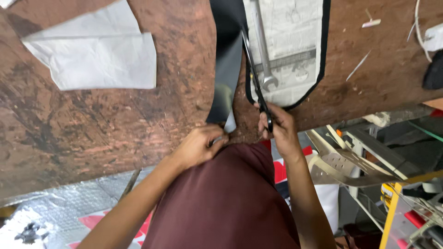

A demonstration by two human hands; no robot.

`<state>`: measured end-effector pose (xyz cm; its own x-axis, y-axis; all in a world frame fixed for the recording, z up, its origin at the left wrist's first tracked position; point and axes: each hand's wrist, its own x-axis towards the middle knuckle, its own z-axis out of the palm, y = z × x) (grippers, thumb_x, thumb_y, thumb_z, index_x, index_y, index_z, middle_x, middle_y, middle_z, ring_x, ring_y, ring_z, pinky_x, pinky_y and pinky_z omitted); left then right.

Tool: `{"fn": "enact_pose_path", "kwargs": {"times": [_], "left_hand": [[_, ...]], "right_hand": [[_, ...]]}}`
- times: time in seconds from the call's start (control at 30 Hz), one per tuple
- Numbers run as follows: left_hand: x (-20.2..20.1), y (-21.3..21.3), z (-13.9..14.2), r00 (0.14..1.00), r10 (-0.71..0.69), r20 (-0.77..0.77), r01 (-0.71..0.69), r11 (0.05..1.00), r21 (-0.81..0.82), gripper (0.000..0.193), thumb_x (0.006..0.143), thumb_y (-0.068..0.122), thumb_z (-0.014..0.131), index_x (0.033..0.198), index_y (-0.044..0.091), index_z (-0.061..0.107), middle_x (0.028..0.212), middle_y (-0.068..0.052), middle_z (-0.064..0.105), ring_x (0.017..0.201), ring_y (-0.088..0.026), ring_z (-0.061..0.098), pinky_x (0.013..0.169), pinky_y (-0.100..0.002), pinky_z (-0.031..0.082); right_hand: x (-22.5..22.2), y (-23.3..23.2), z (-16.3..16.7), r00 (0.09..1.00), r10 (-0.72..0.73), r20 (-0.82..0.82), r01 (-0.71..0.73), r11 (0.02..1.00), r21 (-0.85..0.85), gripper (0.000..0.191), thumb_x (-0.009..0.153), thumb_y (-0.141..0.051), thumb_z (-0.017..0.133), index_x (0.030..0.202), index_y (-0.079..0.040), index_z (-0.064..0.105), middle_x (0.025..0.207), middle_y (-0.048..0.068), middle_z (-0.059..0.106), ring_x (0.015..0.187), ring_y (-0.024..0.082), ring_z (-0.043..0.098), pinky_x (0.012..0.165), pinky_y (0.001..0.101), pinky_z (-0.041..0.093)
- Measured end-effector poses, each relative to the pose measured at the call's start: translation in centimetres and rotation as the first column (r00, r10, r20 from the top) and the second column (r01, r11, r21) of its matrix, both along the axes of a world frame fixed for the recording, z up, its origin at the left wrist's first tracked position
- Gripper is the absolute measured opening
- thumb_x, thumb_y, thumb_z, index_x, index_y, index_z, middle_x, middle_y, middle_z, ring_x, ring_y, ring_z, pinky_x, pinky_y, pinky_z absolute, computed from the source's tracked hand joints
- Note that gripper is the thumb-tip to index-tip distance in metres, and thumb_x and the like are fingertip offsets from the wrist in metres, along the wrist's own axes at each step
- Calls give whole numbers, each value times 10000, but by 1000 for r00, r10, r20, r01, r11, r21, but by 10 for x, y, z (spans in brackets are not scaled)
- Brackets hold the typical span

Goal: The person places a newspaper template on a black fabric sheet, secures it with a weight, and uses shears to cut the fabric along the template outline. After cutting, the person removes the template and trims the edges of the cut fabric piece.

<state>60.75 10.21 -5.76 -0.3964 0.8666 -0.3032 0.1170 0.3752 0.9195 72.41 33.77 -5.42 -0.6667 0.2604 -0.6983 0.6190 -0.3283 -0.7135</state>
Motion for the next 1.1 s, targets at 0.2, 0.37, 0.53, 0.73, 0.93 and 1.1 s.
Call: {"fn": "enact_pose_path", "kwargs": {"times": [0.2, 0.37, 0.53, 0.73, 0.93, 1.1], "left_hand": [[-6, -4, 8, 999, 28, 29, -28, 1000, -3, 105, 896, 104, 680, 963, 27, 708, 947, -144, 709, 917, -357, 683, 818, -439, 549], [-8, -11, 18, 997, 48, 55, -44, 996, -82, 121, 915, 132, 697, 955, 18, 701, 933, -155, 700, 905, -363, 680, 796, -441, 548], [-11, -18, 24, 993, 98, 66, -89, 988, -124, 134, 918, 128, 682, 1002, 33, 726, 957, -153, 712, 903, -362, 686, 785, -433, 553], [-12, -20, 29, 990, 139, 38, -135, 985, -106, 144, 908, 124, 708, 993, 10, 728, 980, -167, 721, 892, -356, 692, 807, -425, 562], [-13, -23, 37, 992, 126, 1, -124, 980, -155, 135, 905, 136, 728, 960, 14, 735, 892, -167, 696, 833, -361, 676, 746, -436, 542], [-16, -29, 43, 984, 175, 34, -167, 972, -167, 115, 899, 124, 712, 967, 33, 737, 889, -140, 704, 787, -326, 688, 687, -406, 543]], "right_hand": [[-9, 5, 0, 1000, 11, 25, -10, 999, -31, 387, 981, -248, 643, 1304, -37, 670, 702, -21, 599, 555, 35, 496, 507, 194, 377], [-16, 9, -6, 999, 24, -47, -24, 1000, -2, 371, 1020, -260, 639, 1305, -25, 684, 713, -17, 591, 594, 40, 502, 552, 200, 403], [-19, 12, -7, 999, 31, -25, -31, 1000, 5, 373, 1005, -255, 652, 1300, -29, 679, 712, -11, 600, 590, 44, 516, 546, 204, 414], [-32, 19, -10, 996, 22, -88, -24, 1000, -11, 371, 1017, -266, 650, 1292, -20, 688, 714, -8, 605, 583, 47, 520, 541, 204, 418], [-38, 23, -8, 998, 32, -48, -33, 999, -21, 378, 1002, -253, 657, 1305, -28, 680, 709, -14, 601, 573, 43, 517, 525, 203, 426], [-47, 28, -13, 992, 41, -123, -42, 999, -11, 333, 1053, -220, 636, 1306, -11, 692, 737, -17, 599, 615, 43, 523, 559, 196, 420]]}}
